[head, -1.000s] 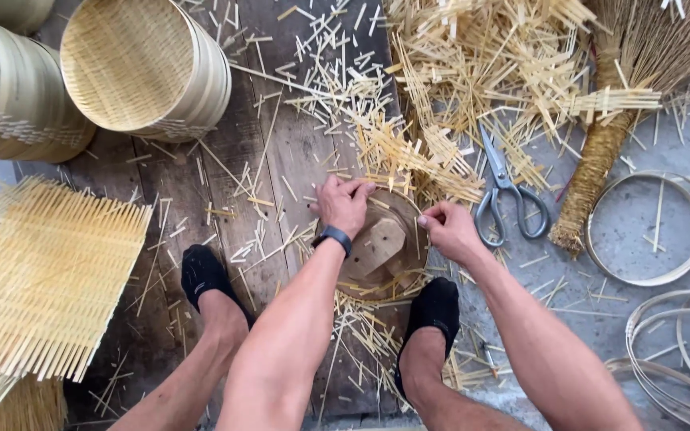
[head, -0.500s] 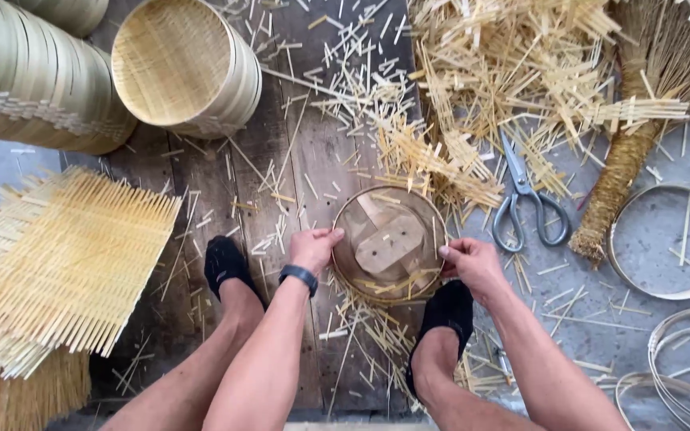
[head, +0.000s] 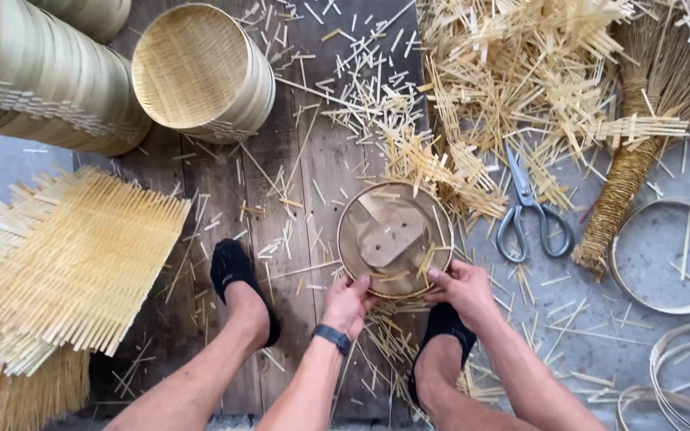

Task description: The person sits on the floor and assembles a round bamboo sieve. They lay a woven bamboo mat over a round wooden mold, trim the overhanging mat edges with scissors, then bend a thin bamboo rim hoop around the edge and press the mat and rim together to shape the sieve.

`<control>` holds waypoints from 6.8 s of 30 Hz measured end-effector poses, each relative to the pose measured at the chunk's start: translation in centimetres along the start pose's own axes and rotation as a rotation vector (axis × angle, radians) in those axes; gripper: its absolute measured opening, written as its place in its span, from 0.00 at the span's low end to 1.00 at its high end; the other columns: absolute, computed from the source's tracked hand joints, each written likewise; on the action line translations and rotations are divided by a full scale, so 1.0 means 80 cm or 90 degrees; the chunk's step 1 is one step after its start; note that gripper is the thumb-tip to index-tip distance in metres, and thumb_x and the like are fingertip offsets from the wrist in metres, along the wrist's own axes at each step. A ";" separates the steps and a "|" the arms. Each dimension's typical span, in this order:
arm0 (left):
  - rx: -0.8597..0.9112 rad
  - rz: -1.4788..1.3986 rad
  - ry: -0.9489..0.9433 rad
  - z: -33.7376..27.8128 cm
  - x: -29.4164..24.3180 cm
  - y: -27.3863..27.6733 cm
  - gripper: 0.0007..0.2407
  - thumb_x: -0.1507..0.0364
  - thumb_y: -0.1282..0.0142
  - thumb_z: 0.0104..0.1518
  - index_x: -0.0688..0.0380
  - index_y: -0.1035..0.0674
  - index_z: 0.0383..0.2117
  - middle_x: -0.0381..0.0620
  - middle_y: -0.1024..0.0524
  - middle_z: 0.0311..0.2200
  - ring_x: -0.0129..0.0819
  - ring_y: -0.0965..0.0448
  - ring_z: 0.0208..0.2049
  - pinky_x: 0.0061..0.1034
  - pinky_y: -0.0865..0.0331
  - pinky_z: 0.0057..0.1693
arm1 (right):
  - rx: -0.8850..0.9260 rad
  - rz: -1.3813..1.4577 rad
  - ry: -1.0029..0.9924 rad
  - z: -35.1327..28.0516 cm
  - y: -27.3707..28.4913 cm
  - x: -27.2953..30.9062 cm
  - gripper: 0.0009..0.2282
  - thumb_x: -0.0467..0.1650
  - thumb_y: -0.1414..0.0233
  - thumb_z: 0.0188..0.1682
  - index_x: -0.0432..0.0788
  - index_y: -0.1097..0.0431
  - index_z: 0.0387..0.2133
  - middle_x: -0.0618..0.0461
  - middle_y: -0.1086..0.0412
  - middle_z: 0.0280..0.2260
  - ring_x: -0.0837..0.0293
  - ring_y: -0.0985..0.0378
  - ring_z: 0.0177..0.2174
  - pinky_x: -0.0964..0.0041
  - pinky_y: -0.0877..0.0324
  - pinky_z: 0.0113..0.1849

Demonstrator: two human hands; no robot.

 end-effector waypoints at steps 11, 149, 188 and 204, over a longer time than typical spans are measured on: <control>-0.006 0.200 -0.055 -0.051 -0.094 -0.029 0.24 0.77 0.43 0.53 0.51 0.35 0.58 0.49 0.23 0.50 0.41 0.19 0.45 0.42 0.20 0.45 | -0.165 -0.424 0.284 -0.062 -0.023 0.087 0.28 0.34 0.34 0.38 0.34 0.31 0.52 0.36 0.27 0.42 0.43 0.25 0.43 0.48 0.29 0.45; -0.044 0.420 -0.060 -0.003 -0.222 0.037 0.15 0.78 0.30 0.45 0.67 0.19 0.39 0.51 0.16 0.36 0.35 0.15 0.36 0.31 0.22 0.46 | 0.045 -0.020 0.218 0.028 -0.011 0.077 0.15 0.23 0.42 0.47 0.33 0.30 0.48 0.46 0.23 0.42 0.59 0.19 0.38 0.65 0.23 0.41; -0.039 0.700 -0.846 -0.192 -0.203 -0.145 0.17 0.73 0.38 0.60 0.59 0.26 0.55 0.53 0.26 0.54 0.41 0.24 0.53 0.34 0.27 0.54 | -0.552 -0.802 0.395 -0.169 0.323 0.086 0.08 0.31 0.49 0.56 0.49 0.21 0.43 0.49 0.21 0.40 0.46 0.18 0.38 0.51 0.26 0.43; 0.426 0.185 -0.108 -0.148 -0.017 -0.276 0.09 0.73 0.46 0.64 0.65 0.20 0.46 0.49 0.17 0.36 0.32 0.16 0.33 0.30 0.19 0.45 | -0.480 -0.448 0.457 -0.224 0.271 0.115 0.08 0.26 0.47 0.58 0.38 0.22 0.46 0.44 0.21 0.34 0.57 0.19 0.35 0.64 0.25 0.40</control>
Point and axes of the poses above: each hand's wrist, its own z-axis towards the middle knuckle, its own y-axis out of the back of the hand, x = y × z, the point moved 2 cm from there along z, towards the middle knuckle
